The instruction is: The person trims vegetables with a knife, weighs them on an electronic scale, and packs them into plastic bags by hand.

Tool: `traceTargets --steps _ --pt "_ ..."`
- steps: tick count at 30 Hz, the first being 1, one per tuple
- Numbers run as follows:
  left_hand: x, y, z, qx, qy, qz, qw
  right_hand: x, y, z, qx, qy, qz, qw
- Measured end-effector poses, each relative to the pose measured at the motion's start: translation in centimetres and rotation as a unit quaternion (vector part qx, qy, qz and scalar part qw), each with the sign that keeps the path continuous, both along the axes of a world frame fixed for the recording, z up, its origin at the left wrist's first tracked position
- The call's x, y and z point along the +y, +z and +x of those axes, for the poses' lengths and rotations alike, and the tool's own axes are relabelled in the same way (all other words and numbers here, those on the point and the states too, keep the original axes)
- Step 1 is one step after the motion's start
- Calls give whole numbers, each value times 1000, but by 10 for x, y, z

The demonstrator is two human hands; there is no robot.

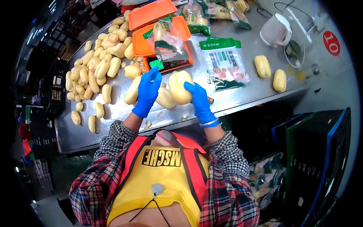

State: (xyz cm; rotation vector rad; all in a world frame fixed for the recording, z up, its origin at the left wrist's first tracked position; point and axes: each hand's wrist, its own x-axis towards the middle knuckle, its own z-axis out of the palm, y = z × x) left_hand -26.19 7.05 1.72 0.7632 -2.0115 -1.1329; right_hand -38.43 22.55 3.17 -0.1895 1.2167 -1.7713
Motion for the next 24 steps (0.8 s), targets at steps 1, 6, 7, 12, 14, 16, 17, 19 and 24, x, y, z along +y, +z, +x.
traceTargets --steps 1,6,7,12,14,16,17,19,24 --pt "9 30 -2 6 -3 -82 997 -3 -14 -1 29 3 28 999" --pt "43 66 6 -26 -135 -257 956 -15 6 7 -92 13 -25 995" --pt "38 63 10 -65 -124 -216 966 -12 -3 3 -72 31 9 997" --pt "-14 -30 47 -155 -43 -247 956 -2 4 -2 -48 45 6 998" --pt "-26 -2 44 -89 -32 125 988 -1 6 -10 -95 41 8 995" --pt "-64 -12 45 -23 -9 122 992 -17 17 0 -132 36 4 991" --pt "-73 -4 40 -5 -20 180 983 -20 21 -4 -156 38 -1 987" --pt "-92 21 31 13 -25 323 946 -34 34 -3 -130 70 -7 989" --pt "-155 26 -11 48 -137 486 862 -101 63 -2 -78 61 -27 995"
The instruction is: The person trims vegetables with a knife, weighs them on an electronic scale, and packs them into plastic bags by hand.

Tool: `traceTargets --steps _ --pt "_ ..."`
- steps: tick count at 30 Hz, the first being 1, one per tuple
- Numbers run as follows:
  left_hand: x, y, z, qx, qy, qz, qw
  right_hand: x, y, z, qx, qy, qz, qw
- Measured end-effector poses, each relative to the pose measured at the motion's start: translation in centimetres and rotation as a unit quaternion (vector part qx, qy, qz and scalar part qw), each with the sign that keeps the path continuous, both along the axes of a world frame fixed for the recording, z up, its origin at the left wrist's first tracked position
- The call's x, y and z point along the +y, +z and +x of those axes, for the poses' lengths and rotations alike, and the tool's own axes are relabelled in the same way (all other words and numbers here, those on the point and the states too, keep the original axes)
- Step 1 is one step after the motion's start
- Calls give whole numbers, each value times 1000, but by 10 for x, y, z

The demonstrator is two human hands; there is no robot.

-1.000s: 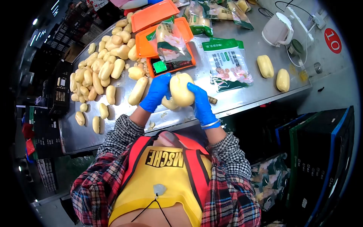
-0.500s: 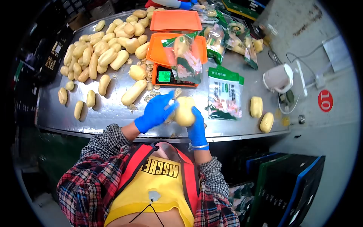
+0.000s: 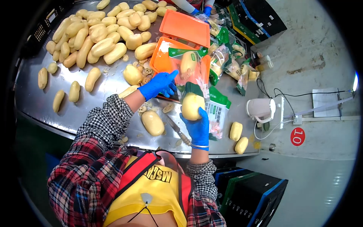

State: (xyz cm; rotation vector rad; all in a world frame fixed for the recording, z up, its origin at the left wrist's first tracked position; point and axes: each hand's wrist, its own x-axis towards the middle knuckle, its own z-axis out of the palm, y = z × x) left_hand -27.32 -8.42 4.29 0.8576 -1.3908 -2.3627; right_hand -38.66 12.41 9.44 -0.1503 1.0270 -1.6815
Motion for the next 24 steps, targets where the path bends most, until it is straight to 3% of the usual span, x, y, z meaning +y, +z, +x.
traceTargets --steps 5,6,10,12,15,17,24 --pt "-16 -13 -42 60 27 9 998 -32 9 -13 -23 -154 -27 987" --pt "-19 12 -28 50 10 16 999 -32 28 2 5 -152 7 988" --pt "-18 17 -55 23 20 -125 992 -25 1 -16 163 -71 73 981" --pt "-16 14 -71 96 11 -265 959 -15 -17 -25 94 -61 30 993" --pt "-23 24 -66 140 11 -375 916 -18 -21 -14 -77 -132 -54 987" --pt "-22 69 -48 -28 -34 -181 982 -19 -28 -15 -41 -139 -55 988" --pt "-11 62 -22 -83 29 -148 985 -41 -13 -3 73 -54 -74 993"
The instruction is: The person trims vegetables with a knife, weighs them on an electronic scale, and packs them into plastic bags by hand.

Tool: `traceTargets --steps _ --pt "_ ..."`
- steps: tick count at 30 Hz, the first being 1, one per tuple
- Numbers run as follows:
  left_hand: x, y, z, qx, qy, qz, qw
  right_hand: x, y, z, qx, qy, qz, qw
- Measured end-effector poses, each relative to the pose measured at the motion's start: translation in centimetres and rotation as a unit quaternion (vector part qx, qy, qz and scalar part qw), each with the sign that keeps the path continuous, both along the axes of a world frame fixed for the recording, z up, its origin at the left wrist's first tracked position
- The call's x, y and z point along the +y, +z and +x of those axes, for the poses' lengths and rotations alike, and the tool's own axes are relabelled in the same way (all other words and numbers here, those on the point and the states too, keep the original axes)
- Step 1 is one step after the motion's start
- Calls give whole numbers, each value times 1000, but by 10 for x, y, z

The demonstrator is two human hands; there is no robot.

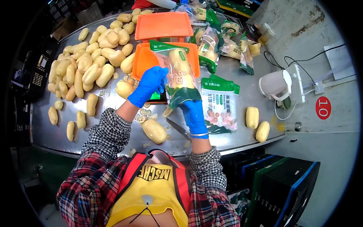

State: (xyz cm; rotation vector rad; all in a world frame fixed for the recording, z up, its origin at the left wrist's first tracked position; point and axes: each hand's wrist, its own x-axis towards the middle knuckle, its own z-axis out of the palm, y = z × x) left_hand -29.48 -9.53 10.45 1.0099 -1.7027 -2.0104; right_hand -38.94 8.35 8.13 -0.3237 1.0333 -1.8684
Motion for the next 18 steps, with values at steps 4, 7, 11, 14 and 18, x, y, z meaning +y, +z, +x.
traceTargets --steps 4,7,11,14,18 --pt "34 6 12 -49 3 -9 999 -4 -4 -2 68 -12 32 997" --pt "58 8 27 -36 -32 52 997 -11 9 5 44 -33 38 998" --pt "61 5 40 -22 -55 78 995 -14 0 4 -107 -8 15 994" --pt "60 12 39 -10 -50 113 992 -20 -6 -5 -262 38 -27 964" --pt "63 4 39 -2 -45 122 992 -44 8 0 -241 43 43 969"
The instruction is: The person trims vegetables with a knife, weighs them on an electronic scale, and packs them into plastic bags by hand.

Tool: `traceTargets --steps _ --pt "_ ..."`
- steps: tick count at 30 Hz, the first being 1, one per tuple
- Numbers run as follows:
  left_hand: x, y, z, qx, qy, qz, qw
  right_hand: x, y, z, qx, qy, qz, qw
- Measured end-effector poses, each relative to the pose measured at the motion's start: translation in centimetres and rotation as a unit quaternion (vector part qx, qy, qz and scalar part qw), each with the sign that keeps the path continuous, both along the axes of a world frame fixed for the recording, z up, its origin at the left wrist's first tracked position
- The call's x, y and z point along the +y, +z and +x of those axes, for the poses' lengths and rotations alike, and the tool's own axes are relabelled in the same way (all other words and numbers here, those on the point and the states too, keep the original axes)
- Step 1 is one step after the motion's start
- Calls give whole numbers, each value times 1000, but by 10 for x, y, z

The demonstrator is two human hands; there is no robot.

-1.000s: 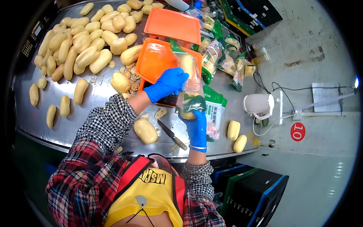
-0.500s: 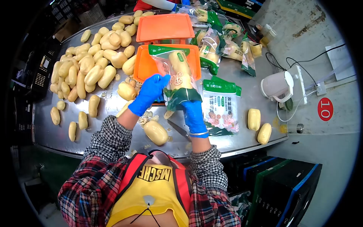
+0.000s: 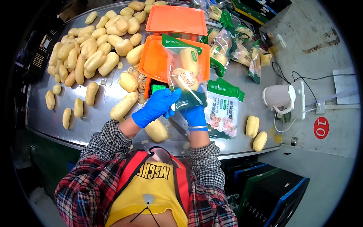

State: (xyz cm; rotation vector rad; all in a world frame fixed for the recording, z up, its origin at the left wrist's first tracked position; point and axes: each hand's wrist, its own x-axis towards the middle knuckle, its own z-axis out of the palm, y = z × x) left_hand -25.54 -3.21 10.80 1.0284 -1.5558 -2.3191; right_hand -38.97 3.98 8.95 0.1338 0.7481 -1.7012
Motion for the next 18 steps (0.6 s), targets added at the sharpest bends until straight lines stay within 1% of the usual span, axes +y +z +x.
traceTargets --steps 2,3,4,5,8,9,10,12,13,14,15,17,18 --pt "2 -6 -1 7 7 -1 1000 -2 7 7 25 -34 31 999" --pt "1 0 0 -2 2 -9 1000 2 4 4 67 28 -4 997" --pt "0 -3 1 2 3 -7 1000 9 -16 -3 177 22 35 983" --pt "-2 -7 0 6 3 -5 1000 18 -48 -12 286 16 72 956" --pt "0 -4 6 28 3 -4 1000 29 -61 -6 423 -28 86 902" --pt "0 -3 7 39 6 -5 999 27 -46 5 497 -23 83 863" --pt "-1 -3 7 41 16 -2 999 29 -42 4 575 20 91 813" --pt "-2 -4 9 44 33 6 998 32 -35 3 718 83 100 684" --pt "0 -5 11 32 23 -5 999 34 -41 1 767 86 78 631" --pt "0 -8 12 21 13 -15 1000 25 -45 4 685 47 39 726" --pt "0 -9 13 11 4 -28 1000 16 -48 7 593 0 -5 805" --pt "-1 -6 18 22 -4 -14 1000 9 -62 -3 703 41 93 704" --pt "-2 -4 19 29 -6 -8 1000 6 -60 3 657 6 52 752"
